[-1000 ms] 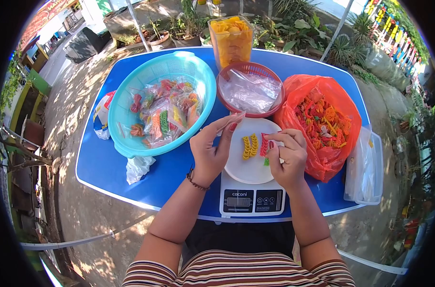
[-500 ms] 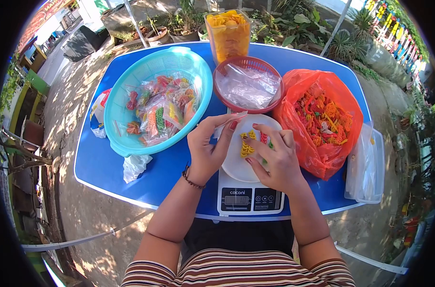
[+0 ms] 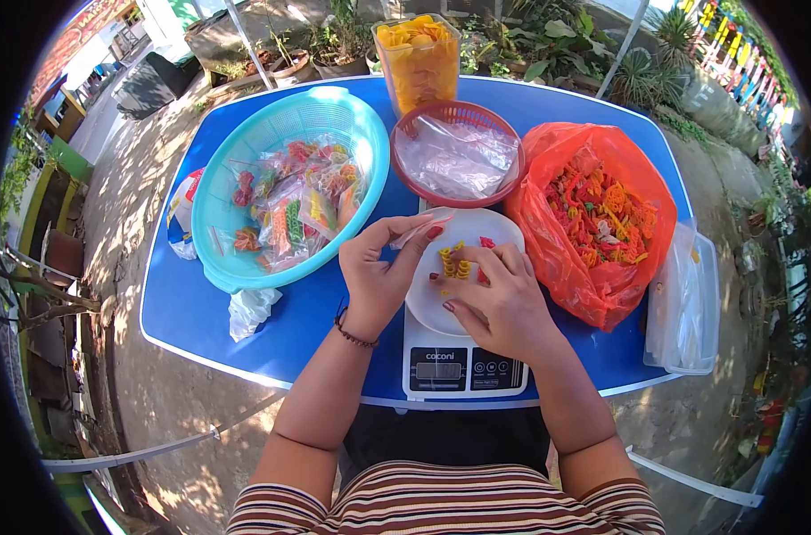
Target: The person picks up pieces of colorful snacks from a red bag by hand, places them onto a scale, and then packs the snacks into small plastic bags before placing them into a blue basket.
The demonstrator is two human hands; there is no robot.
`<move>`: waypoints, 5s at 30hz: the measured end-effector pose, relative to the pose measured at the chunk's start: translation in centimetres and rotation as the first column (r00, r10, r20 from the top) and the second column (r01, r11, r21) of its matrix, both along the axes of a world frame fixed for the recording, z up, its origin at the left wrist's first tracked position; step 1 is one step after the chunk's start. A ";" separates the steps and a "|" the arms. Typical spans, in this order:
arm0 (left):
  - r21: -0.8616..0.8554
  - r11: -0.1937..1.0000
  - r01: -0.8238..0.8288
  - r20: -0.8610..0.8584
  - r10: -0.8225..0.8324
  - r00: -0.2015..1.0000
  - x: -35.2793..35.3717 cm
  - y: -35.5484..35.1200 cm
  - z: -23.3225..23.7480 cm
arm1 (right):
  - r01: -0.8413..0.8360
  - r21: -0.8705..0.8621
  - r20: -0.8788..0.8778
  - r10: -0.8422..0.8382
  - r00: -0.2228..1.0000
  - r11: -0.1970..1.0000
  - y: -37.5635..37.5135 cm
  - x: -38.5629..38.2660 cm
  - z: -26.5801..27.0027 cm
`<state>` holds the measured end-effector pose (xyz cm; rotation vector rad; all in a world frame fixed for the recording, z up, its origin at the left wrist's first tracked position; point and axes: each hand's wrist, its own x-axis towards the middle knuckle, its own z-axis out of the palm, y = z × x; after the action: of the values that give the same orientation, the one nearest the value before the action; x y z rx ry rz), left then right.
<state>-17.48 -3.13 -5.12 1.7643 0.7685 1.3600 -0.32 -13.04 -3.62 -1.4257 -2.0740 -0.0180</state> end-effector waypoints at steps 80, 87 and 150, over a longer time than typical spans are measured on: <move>0.218 0.949 0.229 -0.261 -0.169 0.950 0.2 -1.7 1.4 | 0.129 0.377 -0.519 0.094 0.849 0.917 0.2 0.5 -0.3; 0.193 0.953 0.236 -0.189 -0.200 0.961 0.4 -1.8 1.0 | 0.132 0.286 -0.355 -0.024 0.935 0.949 0.1 0.0 0.4; -0.214 0.889 0.405 -0.035 -0.421 0.906 0.2 -1.9 1.7 | 0.081 0.165 -0.930 0.128 0.343 0.983 -0.1 0.3 -1.0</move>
<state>-17.24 -4.99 -3.47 1.7062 0.5102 0.8977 -0.07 -13.17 -4.65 -0.8825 -1.0273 0.5164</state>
